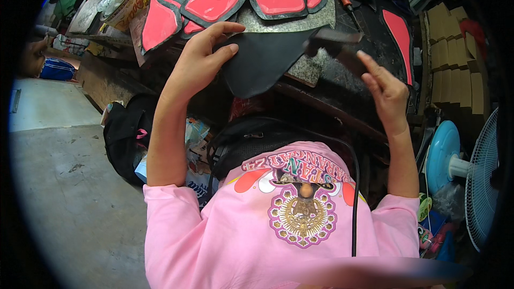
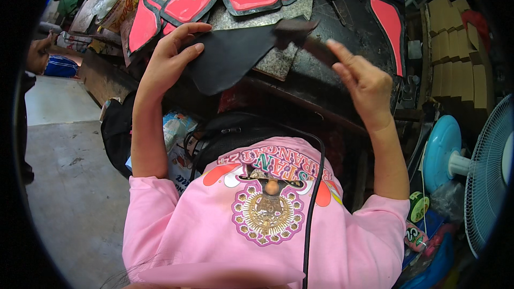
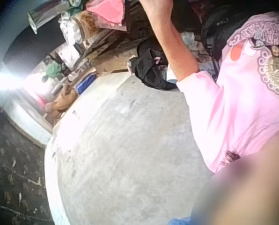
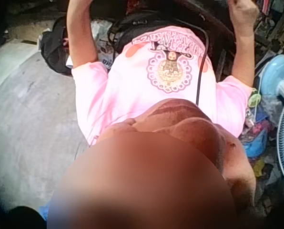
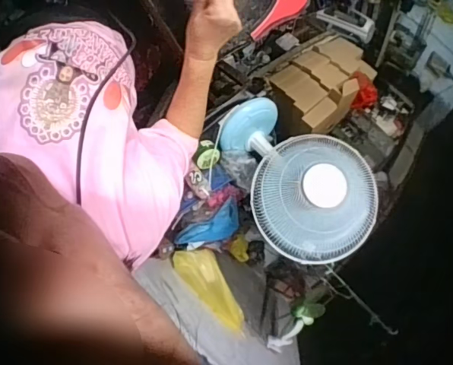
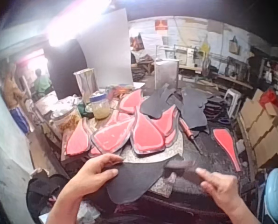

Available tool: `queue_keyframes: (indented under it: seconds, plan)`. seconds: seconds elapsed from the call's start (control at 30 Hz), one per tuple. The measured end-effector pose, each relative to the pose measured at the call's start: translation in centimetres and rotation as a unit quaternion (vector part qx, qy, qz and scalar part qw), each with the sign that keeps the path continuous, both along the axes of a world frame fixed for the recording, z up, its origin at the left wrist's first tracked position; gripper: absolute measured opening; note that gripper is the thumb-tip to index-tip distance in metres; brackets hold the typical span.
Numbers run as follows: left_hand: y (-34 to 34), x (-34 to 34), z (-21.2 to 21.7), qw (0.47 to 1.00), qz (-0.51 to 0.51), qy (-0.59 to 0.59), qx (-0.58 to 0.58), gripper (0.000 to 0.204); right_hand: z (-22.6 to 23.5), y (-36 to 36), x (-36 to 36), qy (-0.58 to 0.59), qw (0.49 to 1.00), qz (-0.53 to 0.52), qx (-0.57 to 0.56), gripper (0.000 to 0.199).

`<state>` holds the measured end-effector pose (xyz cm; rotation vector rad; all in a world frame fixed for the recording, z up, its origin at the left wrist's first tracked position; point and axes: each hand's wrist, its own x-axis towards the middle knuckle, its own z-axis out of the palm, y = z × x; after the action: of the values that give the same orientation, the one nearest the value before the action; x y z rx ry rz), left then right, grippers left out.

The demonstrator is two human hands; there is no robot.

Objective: The person trims the edges of pink and black material pieces using a red utility knife. They repeatedly align the pieces, cut along the edges, and inspect the trimmed results on a cluttered workbench.

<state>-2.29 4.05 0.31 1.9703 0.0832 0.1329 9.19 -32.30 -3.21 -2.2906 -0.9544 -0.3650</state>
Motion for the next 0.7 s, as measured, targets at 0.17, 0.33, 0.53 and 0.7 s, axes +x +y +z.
queue_keyframes:
  seconds: [0.17, 0.33, 0.53, 0.7]
  plan:
    - [0.0, -0.4, -0.7, 1.0, 0.0, 0.002, -0.022, 0.036, 2.4, -2.5, 2.2, 0.015, 0.997, -0.044, 0.058, 0.034]
    - [0.1, -0.1, -0.9, 0.999, 0.005, -0.029, -0.042, 0.034, 4.1, -1.5, 0.7, 0.082, 0.961, -0.106, 0.241, 0.035]
    - [0.5, 0.3, -0.6, 1.0, -0.001, -0.002, -0.022, 0.036, 2.4, 0.0, 0.3, 0.109, 0.992, -0.056, 0.035, 0.038]
    - [1.0, -0.2, -0.8, 1.0, 0.01, -0.015, 0.013, 0.036, 4.2, -1.8, 0.5, 0.074, 0.984, -0.046, 0.152, 0.036]
